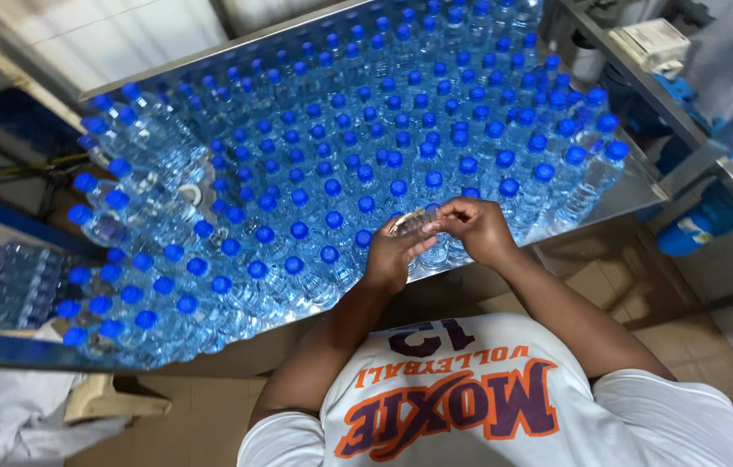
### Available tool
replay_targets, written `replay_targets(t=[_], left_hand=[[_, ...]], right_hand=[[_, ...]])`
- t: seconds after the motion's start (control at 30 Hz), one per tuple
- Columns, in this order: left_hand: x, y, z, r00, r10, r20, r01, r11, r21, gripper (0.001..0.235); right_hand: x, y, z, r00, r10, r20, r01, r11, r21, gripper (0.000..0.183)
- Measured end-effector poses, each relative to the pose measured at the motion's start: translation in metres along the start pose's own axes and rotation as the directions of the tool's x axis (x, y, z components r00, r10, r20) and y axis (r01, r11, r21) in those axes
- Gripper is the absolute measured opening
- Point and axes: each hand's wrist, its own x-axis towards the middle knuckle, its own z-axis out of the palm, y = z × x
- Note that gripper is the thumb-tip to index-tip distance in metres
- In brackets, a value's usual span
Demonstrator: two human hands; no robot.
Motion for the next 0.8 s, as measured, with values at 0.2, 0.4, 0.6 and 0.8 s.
replay_targets(t=[0.2, 0.4, 0.6, 0.8], left_hand=[[0.002, -0.013, -0.015, 0.998, -0.053, -0.031, 0.053, 0.998, 0.018, 0.025], [0.006, -0.015, -0.027, 0.995, -0.047, -0.091, 0.053, 0.996, 0.069, 0.031], [-0.013, 0.015, -0.018, 0.993, -0.023, -0.12, 0.038, 0.992, 0.118, 0.03], [-0.006, 0.032, -0.02, 0.99, -0.01, -0.143, 0.02, 0.998, 0.067, 0.025]], right_hand=[[-0.027, -0.015, 0.007, 0.979, -0.015, -0.202, -0.001, 0.997, -0.083, 0.011], [-0.027, -0.051, 0.003, 0.995, -0.055, 0.083, 0.048, 0.995, 0.083, 0.012], [-0.016, -0.043, -0.025, 0.977, 0.153, 0.148, -0.174, 0.974, 0.144, 0.028], [0.007, -0.019, -0.028, 0.985, -0.167, 0.046, 0.153, 0.713, -0.684, 0.021]])
